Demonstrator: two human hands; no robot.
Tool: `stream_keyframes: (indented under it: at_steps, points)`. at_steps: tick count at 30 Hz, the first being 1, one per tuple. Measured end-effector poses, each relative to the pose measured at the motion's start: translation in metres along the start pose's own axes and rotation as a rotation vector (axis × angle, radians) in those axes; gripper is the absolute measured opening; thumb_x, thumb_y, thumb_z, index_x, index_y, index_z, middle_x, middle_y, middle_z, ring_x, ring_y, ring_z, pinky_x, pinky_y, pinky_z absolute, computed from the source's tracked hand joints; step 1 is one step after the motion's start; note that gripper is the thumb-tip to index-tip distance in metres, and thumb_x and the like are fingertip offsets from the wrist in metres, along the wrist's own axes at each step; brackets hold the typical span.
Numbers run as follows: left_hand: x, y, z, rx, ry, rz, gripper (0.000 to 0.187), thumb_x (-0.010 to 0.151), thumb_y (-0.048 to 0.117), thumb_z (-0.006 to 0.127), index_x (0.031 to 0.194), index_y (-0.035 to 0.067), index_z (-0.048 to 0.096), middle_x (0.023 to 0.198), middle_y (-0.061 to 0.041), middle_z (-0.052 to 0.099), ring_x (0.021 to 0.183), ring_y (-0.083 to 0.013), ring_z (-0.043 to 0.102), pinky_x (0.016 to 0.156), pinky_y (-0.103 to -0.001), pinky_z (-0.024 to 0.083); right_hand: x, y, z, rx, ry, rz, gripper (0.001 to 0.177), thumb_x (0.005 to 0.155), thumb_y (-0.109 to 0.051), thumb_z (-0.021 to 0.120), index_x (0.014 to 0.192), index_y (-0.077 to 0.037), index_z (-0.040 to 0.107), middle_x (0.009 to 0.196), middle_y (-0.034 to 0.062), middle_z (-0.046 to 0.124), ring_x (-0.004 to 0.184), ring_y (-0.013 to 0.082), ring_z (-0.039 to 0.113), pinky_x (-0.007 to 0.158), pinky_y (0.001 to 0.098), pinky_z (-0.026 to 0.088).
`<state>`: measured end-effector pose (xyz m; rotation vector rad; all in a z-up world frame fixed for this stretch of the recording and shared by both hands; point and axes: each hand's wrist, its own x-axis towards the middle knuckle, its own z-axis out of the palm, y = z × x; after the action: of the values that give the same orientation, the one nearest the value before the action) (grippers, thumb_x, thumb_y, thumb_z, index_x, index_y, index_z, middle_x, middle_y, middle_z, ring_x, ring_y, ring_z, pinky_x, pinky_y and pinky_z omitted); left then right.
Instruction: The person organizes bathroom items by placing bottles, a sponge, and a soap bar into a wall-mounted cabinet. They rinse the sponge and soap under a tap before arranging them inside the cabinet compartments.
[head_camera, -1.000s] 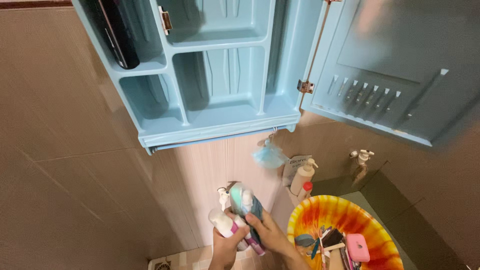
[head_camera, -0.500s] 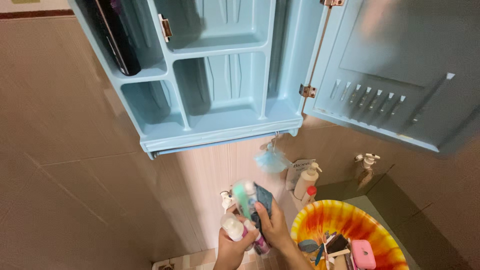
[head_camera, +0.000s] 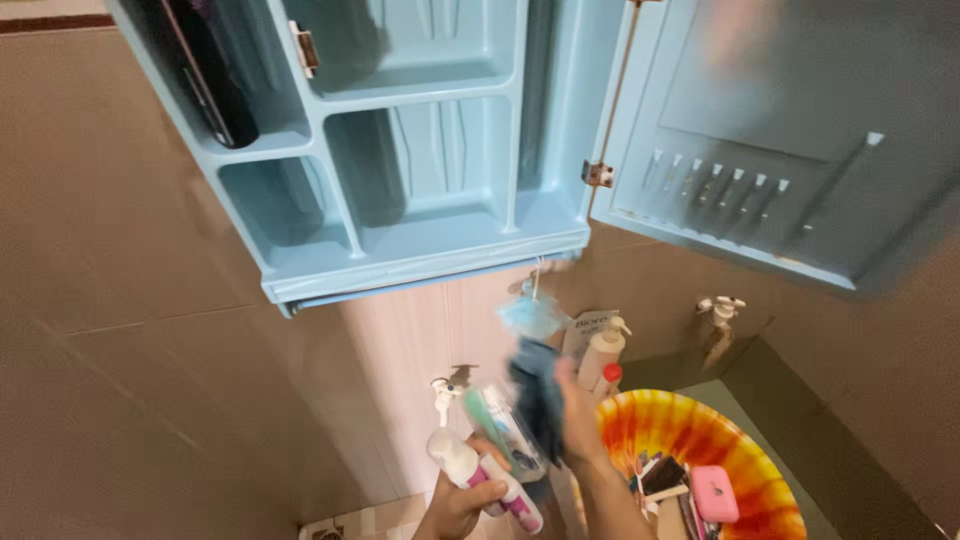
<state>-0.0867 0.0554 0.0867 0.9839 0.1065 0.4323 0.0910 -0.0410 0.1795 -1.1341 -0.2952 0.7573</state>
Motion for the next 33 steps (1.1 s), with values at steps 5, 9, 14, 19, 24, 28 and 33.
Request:
stream_keyframes:
  at_steps: [5,9,14,19,24,28,33]
  points:
    - [0.007,-0.009,-0.003,-0.006,-0.059,0.012,0.033,0.076,0.005,0.081,0.103,0.0,0.065,0.091,-0.008,0.064,0.083,-0.0174,0.064,0.073,-0.031,0.053,-0.007,0.025,0.012,0.058,-0.471,0.102,0.052,0.108,-0.048,0.04,0.111,-0.004,0.069,0.08,0.0036,0.07,0.064,0.0112,0.061,0.059,0.0247,0.049]
    - [0.011,-0.013,-0.002,-0.106,0.075,0.061,0.036,0.073,0.002,0.079,0.104,0.004,0.061,0.094,-0.006,0.064,0.086,-0.0162,0.066,0.077,-0.031,0.055,-0.014,0.052,0.004,-0.222,-0.33,-0.151,0.047,0.109,-0.043,0.041,0.116,-0.005,0.067,0.092,0.0034,0.065,0.083,0.0123,0.059,0.075,0.0278,0.049]
    - [0.017,-0.03,0.002,-0.101,0.086,0.15,0.034,0.075,0.0,0.077,0.105,0.002,0.06,0.092,-0.008,0.062,0.08,-0.0173,0.063,0.07,-0.031,0.053,-0.047,0.056,-0.003,-0.621,-0.074,-0.43,0.035,0.106,-0.03,0.047,0.108,-0.001,0.066,0.092,0.012,0.069,0.086,0.022,0.066,0.078,0.0336,0.053]
    - [0.019,-0.035,-0.004,-0.15,0.06,0.134,0.033,0.075,0.003,0.077,0.104,0.0,0.06,0.09,-0.008,0.061,0.079,-0.0173,0.062,0.068,-0.03,0.051,-0.062,0.045,-0.014,-0.708,-0.048,-0.651,0.036,0.103,-0.023,0.05,0.125,0.0,0.065,0.107,0.0166,0.073,0.098,0.0246,0.071,0.087,0.0334,0.054]
    - [0.022,-0.023,-0.004,-0.138,-0.055,0.186,0.032,0.077,0.009,0.079,0.103,0.0,0.062,0.094,-0.008,0.061,0.085,-0.0175,0.062,0.076,-0.031,0.051,-0.043,0.072,-0.063,-0.242,0.0,-0.128,0.045,0.106,-0.031,0.049,0.134,0.001,0.065,0.128,0.0124,0.07,0.115,0.0196,0.063,0.099,0.029,0.047]
    - [0.022,0.003,0.02,0.293,-0.106,0.14,0.029,0.072,0.012,0.084,0.096,0.004,0.069,0.104,-0.007,0.062,0.093,-0.0162,0.063,0.081,-0.03,0.052,-0.04,0.087,-0.069,-0.048,-0.315,-0.033,0.056,0.102,-0.035,0.051,0.15,-0.007,0.046,0.144,0.007,0.061,0.129,0.017,0.057,0.108,0.0305,0.044]
    - [0.025,0.032,0.049,0.304,-0.23,0.273,0.021,0.071,0.011,0.083,0.087,0.004,0.07,0.134,-0.006,0.057,0.115,-0.0167,0.061,0.097,-0.03,0.05,-0.042,0.072,-0.073,0.393,-0.507,0.061,0.07,0.091,-0.023,0.072,0.15,-0.005,0.04,0.139,0.0124,0.059,0.126,0.0254,0.06,0.109,0.0408,0.048]
